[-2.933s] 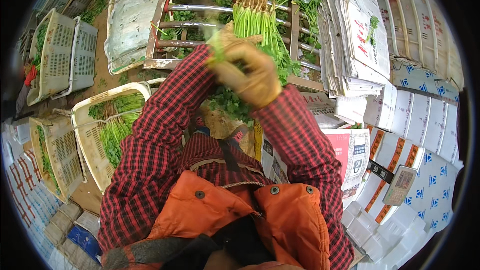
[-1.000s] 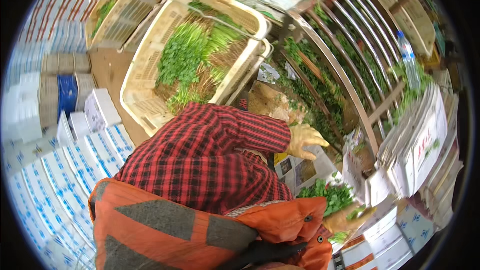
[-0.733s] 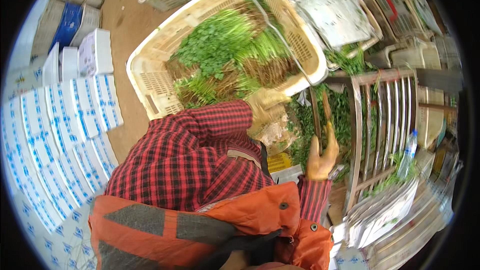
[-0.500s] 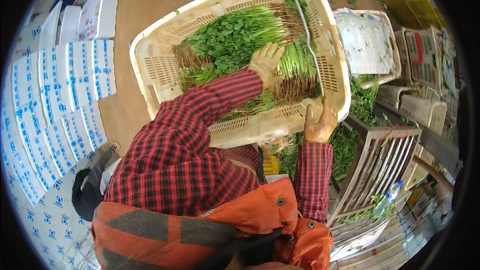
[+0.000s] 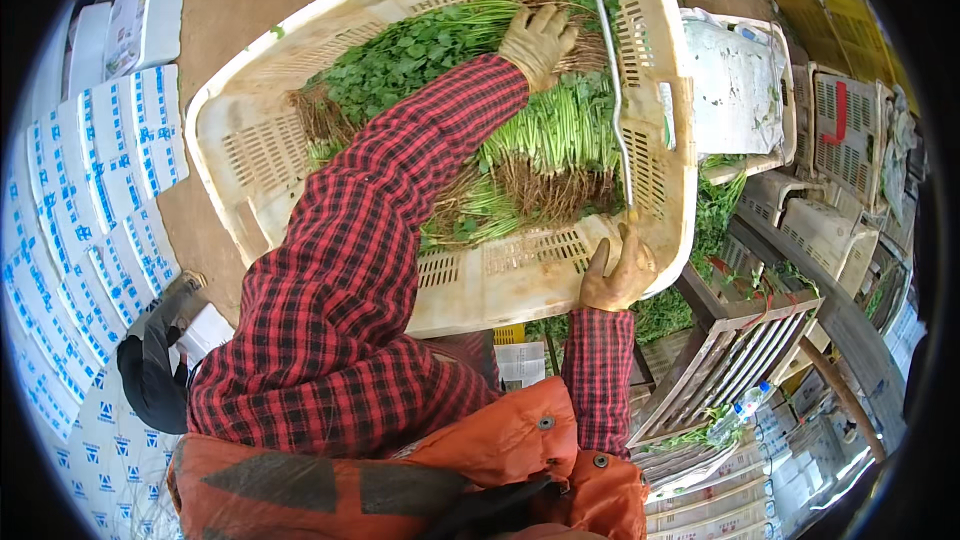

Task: The person gathers bunches of leafy green vegetables, trims the roots with a knife, and ties them into bundles using rubber bands. The person then places the finished bundles into a plastic basket.

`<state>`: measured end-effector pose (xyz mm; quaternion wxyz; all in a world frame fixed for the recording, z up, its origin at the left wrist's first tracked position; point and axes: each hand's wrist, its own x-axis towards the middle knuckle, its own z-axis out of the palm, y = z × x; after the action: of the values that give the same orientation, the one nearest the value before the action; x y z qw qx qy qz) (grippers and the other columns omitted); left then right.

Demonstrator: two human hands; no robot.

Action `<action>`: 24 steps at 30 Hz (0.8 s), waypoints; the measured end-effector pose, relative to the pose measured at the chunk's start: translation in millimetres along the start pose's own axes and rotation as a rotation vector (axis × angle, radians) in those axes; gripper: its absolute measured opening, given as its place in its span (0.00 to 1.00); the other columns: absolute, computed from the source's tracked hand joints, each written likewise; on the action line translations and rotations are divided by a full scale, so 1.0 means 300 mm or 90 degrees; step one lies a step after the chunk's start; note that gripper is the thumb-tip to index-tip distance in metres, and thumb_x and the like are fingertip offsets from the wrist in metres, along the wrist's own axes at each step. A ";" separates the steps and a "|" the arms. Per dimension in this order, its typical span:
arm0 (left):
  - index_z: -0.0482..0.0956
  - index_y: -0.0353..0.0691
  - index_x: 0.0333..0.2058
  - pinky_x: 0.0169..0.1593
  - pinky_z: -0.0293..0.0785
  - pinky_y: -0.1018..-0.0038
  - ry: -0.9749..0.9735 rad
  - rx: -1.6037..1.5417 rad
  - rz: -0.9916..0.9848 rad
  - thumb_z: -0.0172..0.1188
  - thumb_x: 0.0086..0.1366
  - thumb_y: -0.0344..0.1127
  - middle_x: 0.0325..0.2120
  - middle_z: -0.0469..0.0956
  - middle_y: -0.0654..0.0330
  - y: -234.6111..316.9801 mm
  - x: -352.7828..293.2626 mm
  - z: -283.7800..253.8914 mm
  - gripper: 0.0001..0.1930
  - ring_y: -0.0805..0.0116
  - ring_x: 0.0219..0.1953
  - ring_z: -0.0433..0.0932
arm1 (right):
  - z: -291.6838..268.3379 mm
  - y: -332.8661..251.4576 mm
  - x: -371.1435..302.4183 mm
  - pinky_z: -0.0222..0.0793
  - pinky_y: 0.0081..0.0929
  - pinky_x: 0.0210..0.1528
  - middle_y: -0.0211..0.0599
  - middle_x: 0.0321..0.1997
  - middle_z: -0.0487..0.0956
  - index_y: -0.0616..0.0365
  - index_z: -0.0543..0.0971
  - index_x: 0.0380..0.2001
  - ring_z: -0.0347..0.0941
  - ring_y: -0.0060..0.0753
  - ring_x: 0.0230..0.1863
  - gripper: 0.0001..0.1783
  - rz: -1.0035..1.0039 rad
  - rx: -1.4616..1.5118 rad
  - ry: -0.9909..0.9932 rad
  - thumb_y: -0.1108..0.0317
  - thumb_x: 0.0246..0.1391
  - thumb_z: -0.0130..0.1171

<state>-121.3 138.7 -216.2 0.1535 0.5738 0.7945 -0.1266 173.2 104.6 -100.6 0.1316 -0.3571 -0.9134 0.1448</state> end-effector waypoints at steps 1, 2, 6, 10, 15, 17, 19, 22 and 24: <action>0.48 0.48 0.67 0.67 0.46 0.52 0.013 0.007 -0.028 0.58 0.56 0.60 0.67 0.48 0.52 0.007 0.012 -0.008 0.46 0.56 0.69 0.45 | -0.005 -0.004 0.004 0.70 0.38 0.39 0.46 0.32 0.79 0.66 0.73 0.50 0.76 0.46 0.32 0.27 0.013 0.013 -0.001 0.79 0.41 0.61; 0.47 0.47 0.67 0.66 0.49 0.52 0.025 0.012 -0.056 0.60 0.55 0.60 0.67 0.48 0.51 0.017 0.024 -0.010 0.48 0.56 0.69 0.46 | -0.007 -0.006 0.005 0.70 0.38 0.39 0.47 0.32 0.79 0.66 0.74 0.48 0.75 0.47 0.33 0.26 0.025 0.025 -0.004 0.80 0.41 0.61; 0.61 0.43 0.61 0.62 0.54 0.53 0.010 0.057 -0.100 0.67 0.48 0.57 0.59 0.59 0.54 0.051 0.092 -0.033 0.45 0.56 0.64 0.54 | 0.019 0.031 -0.018 0.71 0.36 0.39 0.46 0.33 0.80 0.68 0.71 0.52 0.76 0.45 0.32 0.30 -0.038 0.027 0.059 0.78 0.40 0.59; 0.80 0.50 0.45 0.59 0.57 0.54 0.100 0.044 -0.097 0.68 0.47 0.52 0.48 0.70 0.61 0.031 0.135 0.042 0.26 0.59 0.57 0.63 | 0.008 0.038 -0.007 0.70 0.36 0.39 0.44 0.29 0.78 0.68 0.71 0.52 0.75 0.44 0.32 0.29 -0.018 0.027 0.013 0.77 0.41 0.60; 0.79 0.49 0.44 0.53 0.66 0.62 0.049 0.017 -0.112 0.64 0.52 0.52 0.44 0.72 0.61 0.007 0.088 -0.031 0.23 0.63 0.53 0.69 | -0.010 0.027 -0.006 0.71 0.36 0.43 0.46 0.35 0.81 0.65 0.73 0.50 0.77 0.44 0.36 0.24 0.042 0.053 -0.018 0.76 0.45 0.59; 0.78 0.48 0.46 0.51 0.68 0.62 0.095 0.040 -0.129 0.63 0.53 0.51 0.43 0.73 0.61 -0.009 0.085 0.013 0.23 0.63 0.51 0.70 | 0.001 0.036 -0.009 0.71 0.36 0.39 0.45 0.32 0.79 0.66 0.71 0.53 0.76 0.44 0.33 0.29 0.022 0.063 -0.003 0.77 0.42 0.60; 0.73 0.49 0.51 0.50 0.70 0.61 0.120 0.073 -0.132 0.64 0.54 0.48 0.45 0.72 0.58 0.004 0.117 0.048 0.26 0.59 0.51 0.71 | 0.002 0.038 -0.004 0.71 0.36 0.37 0.45 0.32 0.79 0.65 0.70 0.54 0.76 0.45 0.32 0.32 0.020 0.050 -0.009 0.78 0.41 0.60; 0.63 0.49 0.60 0.48 0.74 0.60 0.074 0.043 -0.126 0.68 0.53 0.44 0.52 0.70 0.52 0.048 0.138 -0.023 0.37 0.57 0.55 0.70 | -0.003 0.031 0.002 0.72 0.36 0.37 0.46 0.33 0.80 0.64 0.70 0.54 0.76 0.45 0.33 0.31 0.013 0.068 -0.001 0.78 0.41 0.60; 0.65 0.47 0.59 0.45 0.75 0.64 0.081 0.067 -0.090 0.66 0.55 0.43 0.42 0.75 0.54 0.016 0.167 -0.038 0.33 0.61 0.45 0.76 | 0.012 0.038 -0.010 0.71 0.36 0.37 0.45 0.32 0.79 0.64 0.70 0.55 0.76 0.45 0.32 0.32 0.002 0.049 0.023 0.78 0.41 0.60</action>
<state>-132.6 188.1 -225.3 0.0629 0.5308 0.8332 -0.1420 181.1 109.8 -108.4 0.1612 -0.3558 -0.9041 0.1733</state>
